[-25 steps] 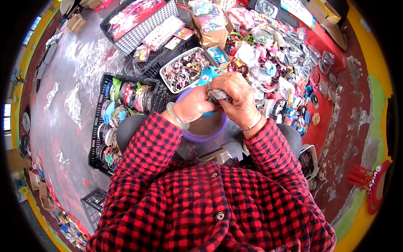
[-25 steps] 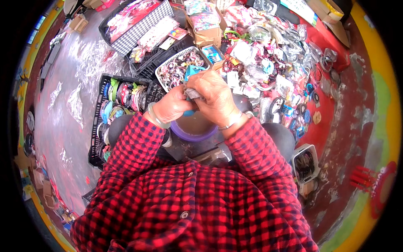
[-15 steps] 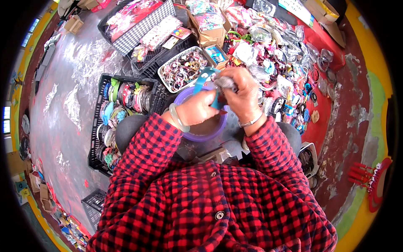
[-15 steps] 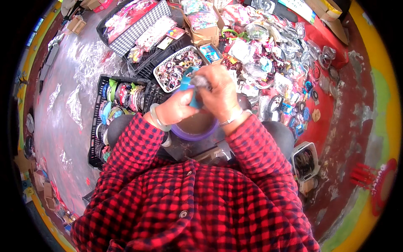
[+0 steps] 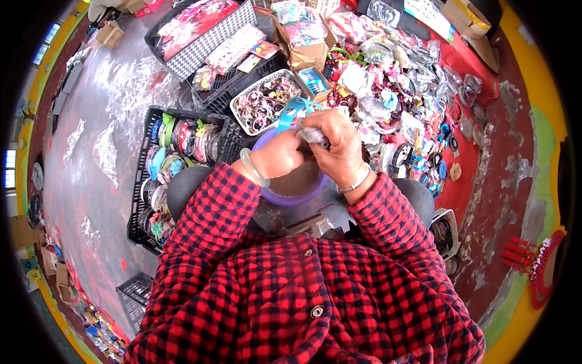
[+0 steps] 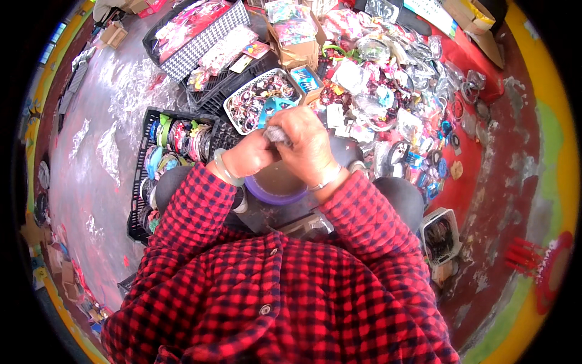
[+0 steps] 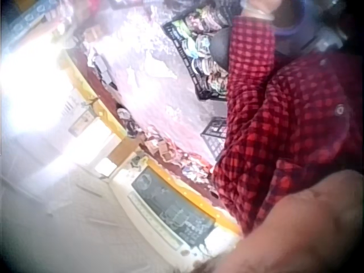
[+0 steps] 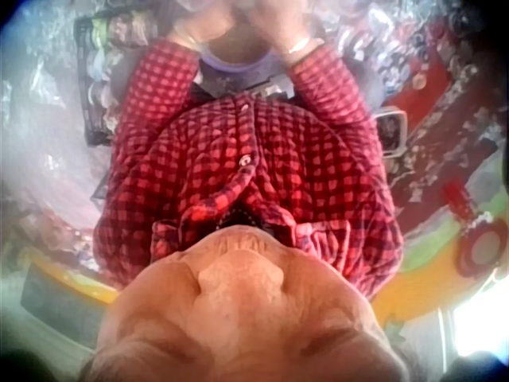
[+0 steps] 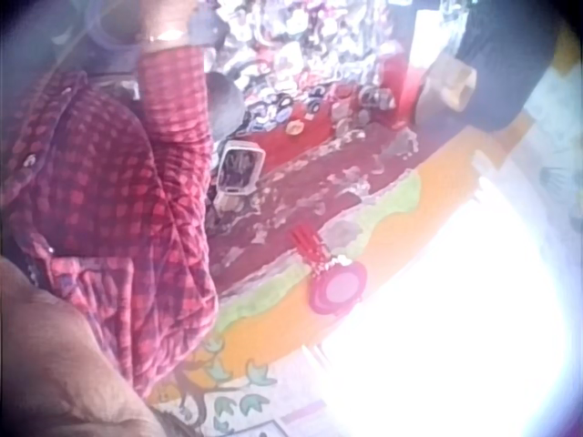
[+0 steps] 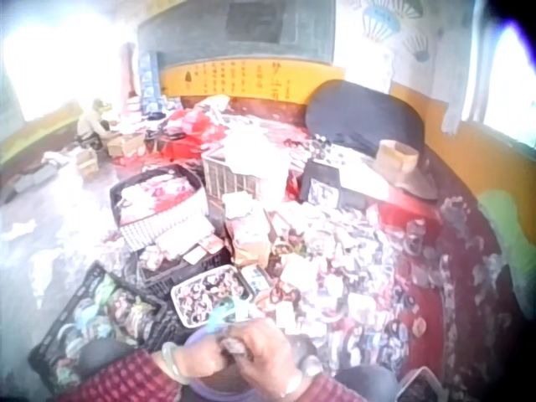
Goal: The person sits on the floor and cleans a light blue plastic object using a grey cloth. They repeatedly wipe the object and dip the cloth into a purple bowl of water to clean it thoroughly.
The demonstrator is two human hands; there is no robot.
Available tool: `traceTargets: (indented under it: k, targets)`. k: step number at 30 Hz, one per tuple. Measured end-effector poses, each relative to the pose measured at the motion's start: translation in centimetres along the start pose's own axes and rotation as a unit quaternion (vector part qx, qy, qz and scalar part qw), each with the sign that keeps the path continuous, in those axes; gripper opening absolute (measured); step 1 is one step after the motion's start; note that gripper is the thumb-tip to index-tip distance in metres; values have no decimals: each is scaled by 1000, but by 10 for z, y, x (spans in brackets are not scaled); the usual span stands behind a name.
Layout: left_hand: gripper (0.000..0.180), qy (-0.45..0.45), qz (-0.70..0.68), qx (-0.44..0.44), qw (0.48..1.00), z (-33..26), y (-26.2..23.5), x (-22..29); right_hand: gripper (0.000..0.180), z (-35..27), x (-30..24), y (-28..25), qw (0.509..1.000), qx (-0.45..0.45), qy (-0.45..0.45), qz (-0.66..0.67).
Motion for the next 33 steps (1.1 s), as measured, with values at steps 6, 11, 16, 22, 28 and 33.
traceTargets:
  k: [6,11,16,22,28,33]
  targets:
    - [24,-16,-6,21,1000,2,3,9,31,-3,7,-1,998,5,57,4]
    - [26,19,-5,15,1000,2,5,16,31,1,6,-2,999,18,10,-27]
    - [27,8,35,71,997,1,-4,10,32,-4,3,-1,999,27,46,10]
    - [40,-15,-128,29,991,2,0,3,31,2,13,-5,996,67,59,-5]
    - [56,-31,-362,63,930,3,-19,18,23,-10,72,-30,901,229,273,249]
    - [42,-60,-382,104,917,-1,-19,5,27,4,36,-25,963,144,189,125]
Point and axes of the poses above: each hand's wrist, its own z-axis towards the middle knuckle, its own y-axis out of the palm, x = y × z, the point moved 5 cm from there along z, towards the middle knuckle, and after that the axes turned 1 degree about x, right-handed, at the moved point
